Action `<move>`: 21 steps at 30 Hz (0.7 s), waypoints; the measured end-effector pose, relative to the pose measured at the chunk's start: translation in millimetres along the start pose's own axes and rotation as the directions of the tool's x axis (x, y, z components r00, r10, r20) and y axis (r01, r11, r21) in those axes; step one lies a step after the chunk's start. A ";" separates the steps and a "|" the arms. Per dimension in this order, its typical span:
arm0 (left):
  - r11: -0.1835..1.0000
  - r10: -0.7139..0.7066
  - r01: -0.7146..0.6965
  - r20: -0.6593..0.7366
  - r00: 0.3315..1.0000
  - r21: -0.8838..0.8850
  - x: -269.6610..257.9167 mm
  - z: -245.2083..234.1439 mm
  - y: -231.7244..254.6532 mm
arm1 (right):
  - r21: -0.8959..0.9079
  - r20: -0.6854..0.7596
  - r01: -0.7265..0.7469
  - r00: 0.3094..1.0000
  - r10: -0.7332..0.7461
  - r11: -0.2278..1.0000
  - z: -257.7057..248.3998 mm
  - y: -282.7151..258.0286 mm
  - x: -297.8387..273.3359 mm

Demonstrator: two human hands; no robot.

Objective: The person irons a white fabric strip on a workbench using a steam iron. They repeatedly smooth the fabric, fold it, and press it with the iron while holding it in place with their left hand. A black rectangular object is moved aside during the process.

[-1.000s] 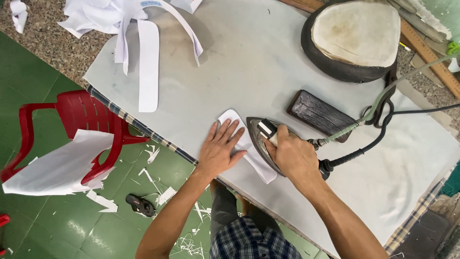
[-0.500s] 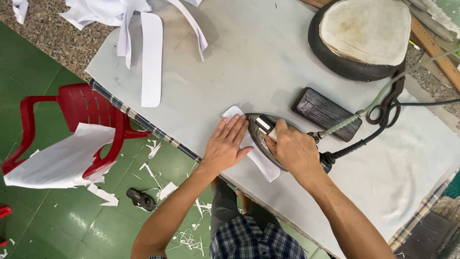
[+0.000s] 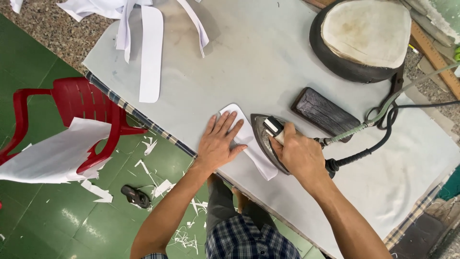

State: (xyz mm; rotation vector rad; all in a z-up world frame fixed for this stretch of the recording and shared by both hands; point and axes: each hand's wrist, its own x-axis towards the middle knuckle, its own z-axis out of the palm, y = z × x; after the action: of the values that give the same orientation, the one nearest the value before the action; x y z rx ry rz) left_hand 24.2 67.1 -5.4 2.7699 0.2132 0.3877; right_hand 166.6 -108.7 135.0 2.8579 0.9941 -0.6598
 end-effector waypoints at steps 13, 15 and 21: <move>1.000 -0.011 0.011 0.029 1.000 0.012 5.0 -3.5 -3.4 | -0.074 -0.099 0.079 0.991 -0.086 0.994 -4.6 -17.8 18.9; 1.000 0.015 -0.015 -0.033 0.999 0.002 5.5 -7.3 -2.0 | -0.095 -0.086 0.103 0.990 -0.111 0.990 -8.2 -18.8 21.3; 0.999 0.040 -0.037 -0.100 0.994 0.027 4.9 4.9 -2.5 | -0.071 -0.094 0.145 0.984 -0.152 0.987 -2.4 -12.4 26.4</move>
State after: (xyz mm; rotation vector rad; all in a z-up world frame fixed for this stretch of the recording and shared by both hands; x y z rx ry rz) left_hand 30.0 68.9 -9.6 2.7850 0.1906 0.5388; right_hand 178.6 -83.1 127.6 2.8060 1.2292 -0.4888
